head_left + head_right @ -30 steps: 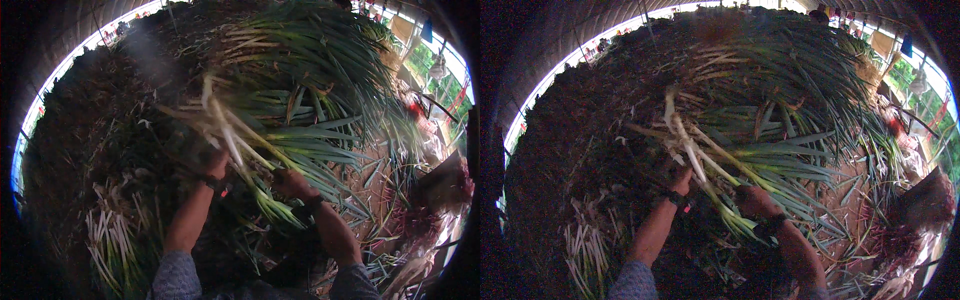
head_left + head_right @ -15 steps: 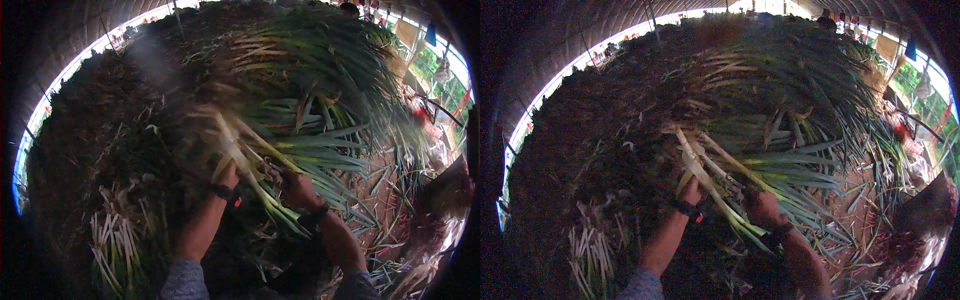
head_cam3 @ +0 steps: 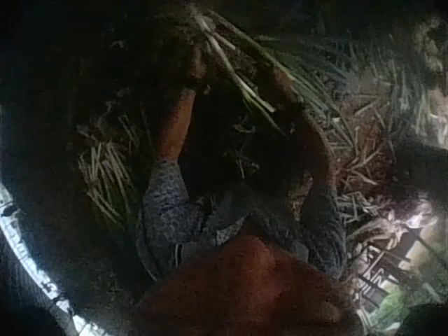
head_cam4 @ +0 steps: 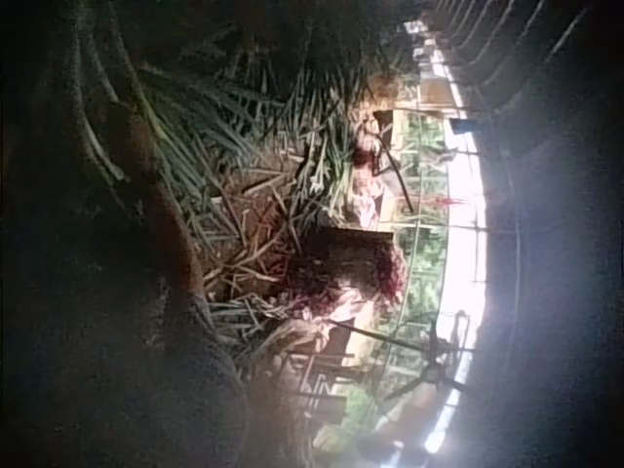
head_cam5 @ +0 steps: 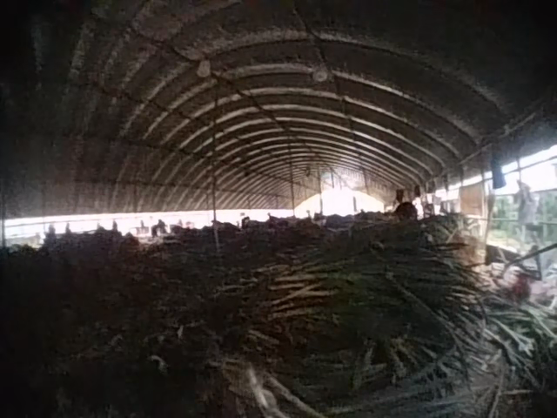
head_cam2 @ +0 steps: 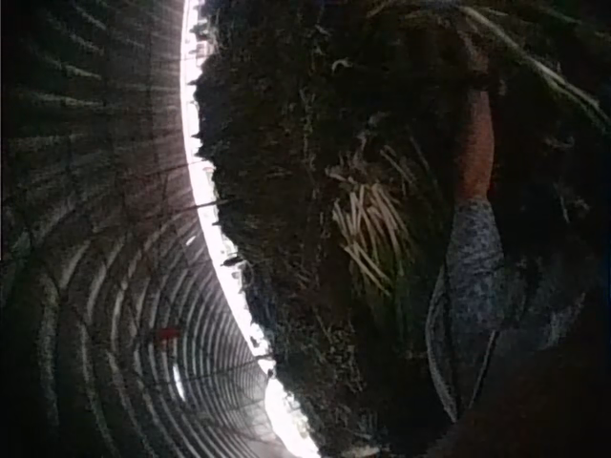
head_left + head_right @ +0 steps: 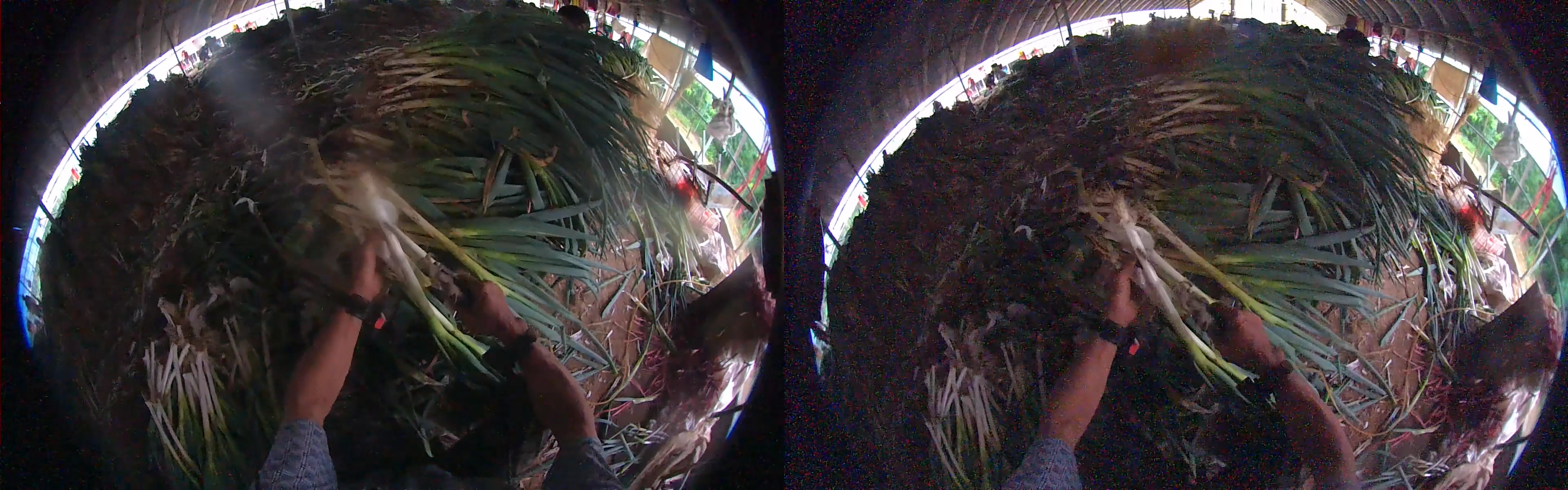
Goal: Cleaning and trimming scallions in an agricultural processing setting.
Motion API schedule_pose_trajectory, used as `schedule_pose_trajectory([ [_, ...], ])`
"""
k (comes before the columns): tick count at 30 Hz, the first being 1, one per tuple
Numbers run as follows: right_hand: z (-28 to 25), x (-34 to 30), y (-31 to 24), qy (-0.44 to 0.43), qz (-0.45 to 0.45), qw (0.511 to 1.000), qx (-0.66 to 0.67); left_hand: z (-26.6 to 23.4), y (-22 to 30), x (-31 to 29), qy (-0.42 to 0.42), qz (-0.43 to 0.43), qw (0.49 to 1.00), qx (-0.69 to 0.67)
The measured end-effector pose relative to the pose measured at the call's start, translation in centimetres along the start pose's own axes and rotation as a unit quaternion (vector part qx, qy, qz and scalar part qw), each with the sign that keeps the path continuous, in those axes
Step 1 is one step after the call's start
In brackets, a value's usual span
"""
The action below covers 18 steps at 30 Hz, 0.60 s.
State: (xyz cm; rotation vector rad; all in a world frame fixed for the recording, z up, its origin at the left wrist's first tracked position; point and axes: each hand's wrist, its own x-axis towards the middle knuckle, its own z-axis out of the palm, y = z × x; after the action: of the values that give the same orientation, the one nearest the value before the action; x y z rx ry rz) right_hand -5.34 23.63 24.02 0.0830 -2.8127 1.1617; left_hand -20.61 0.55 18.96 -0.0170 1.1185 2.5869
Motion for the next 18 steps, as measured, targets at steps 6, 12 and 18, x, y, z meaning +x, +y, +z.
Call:
schedule_pose_trajectory([
  [6,-0.3,0.5,-2.9,0.027,-0.044,0.999,-0.014,0.2,1.8,-1.5,0.001,0.04,0.999,-0.037],
  [12,-0.9,0.7,-3.3,0.022,-0.045,0.999,-0.014,1.4,2.7,-2.3,0.045,0.054,0.998,-0.004],
  [18,-1.7,0.7,-4.4,0.05,-0.071,0.996,0.002,3.5,3.4,-4.1,-0.032,0.043,0.998,-0.018],
])
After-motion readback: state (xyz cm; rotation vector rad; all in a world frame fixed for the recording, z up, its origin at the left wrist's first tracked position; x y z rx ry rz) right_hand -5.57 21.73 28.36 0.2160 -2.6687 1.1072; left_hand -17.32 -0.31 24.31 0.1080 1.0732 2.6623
